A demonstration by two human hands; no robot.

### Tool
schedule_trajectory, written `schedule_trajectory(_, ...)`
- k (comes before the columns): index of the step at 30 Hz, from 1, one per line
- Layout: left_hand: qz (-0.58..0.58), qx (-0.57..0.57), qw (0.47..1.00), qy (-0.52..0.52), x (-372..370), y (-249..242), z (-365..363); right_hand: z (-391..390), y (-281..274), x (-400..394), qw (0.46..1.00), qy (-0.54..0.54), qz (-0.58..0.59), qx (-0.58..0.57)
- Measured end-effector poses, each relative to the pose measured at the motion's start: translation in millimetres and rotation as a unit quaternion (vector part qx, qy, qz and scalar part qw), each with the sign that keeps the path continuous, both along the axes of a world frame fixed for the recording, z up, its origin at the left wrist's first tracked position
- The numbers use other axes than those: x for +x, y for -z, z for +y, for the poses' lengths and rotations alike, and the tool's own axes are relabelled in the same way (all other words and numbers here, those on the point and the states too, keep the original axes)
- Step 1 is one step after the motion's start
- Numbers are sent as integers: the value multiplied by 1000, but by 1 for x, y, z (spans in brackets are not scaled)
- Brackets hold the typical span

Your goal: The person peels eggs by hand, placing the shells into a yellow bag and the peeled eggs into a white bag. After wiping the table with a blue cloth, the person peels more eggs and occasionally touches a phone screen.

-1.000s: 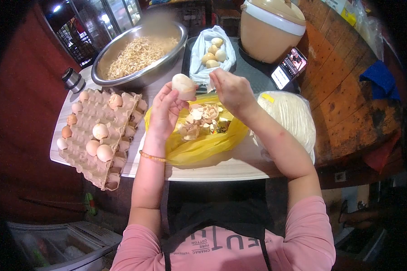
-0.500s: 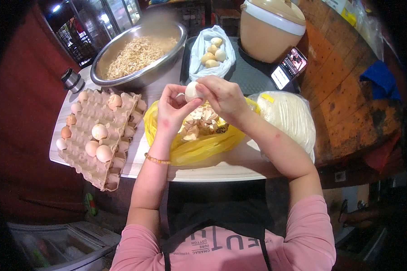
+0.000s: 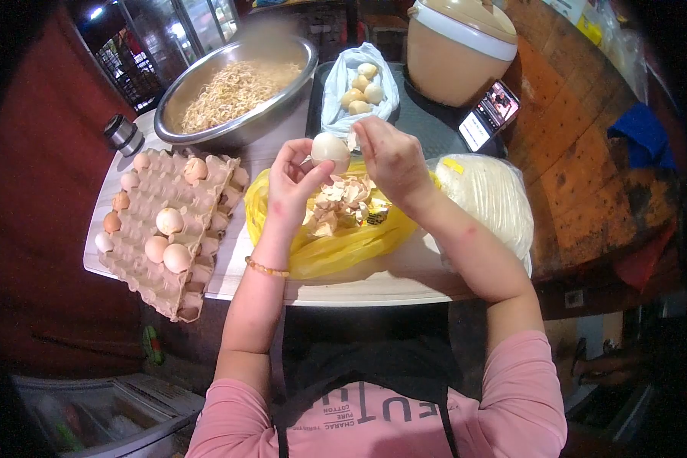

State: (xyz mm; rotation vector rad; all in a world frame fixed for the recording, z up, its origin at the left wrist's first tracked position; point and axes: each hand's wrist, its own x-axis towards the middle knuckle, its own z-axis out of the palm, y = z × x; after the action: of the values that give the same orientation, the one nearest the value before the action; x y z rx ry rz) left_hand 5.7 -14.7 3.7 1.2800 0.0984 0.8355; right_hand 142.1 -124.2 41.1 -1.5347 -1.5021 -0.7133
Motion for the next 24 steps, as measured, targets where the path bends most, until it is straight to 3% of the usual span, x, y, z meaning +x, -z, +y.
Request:
schedule_trajectory(6, 23, -116, 990, 80, -2, -2, 6, 1, 0, -2, 1000, -9, 11, 10)
schedule_trajectory(10, 49, -39, 998, 27, 2, 6, 7, 1, 2, -7, 1000, -15, -8, 7)
schedule_trajectory(13, 43, -52, 998, 22, -2, 2, 10, 0, -1, -1, 1000, 3, -11, 4)
schedule_trajectory(15, -19, -131, 988, 74, -7, 0, 13, 0, 2, 1, 1000, 15, -6, -5)
schedule_trajectory(20, -24, -77, 995, 62, -6, 0, 12, -4, -1, -9, 995, -23, 48, -79)
schedule_trajectory(24, -8, -18, 999, 33, -2, 4, 8, -1, -1, -13, 996, -51, 75, -28)
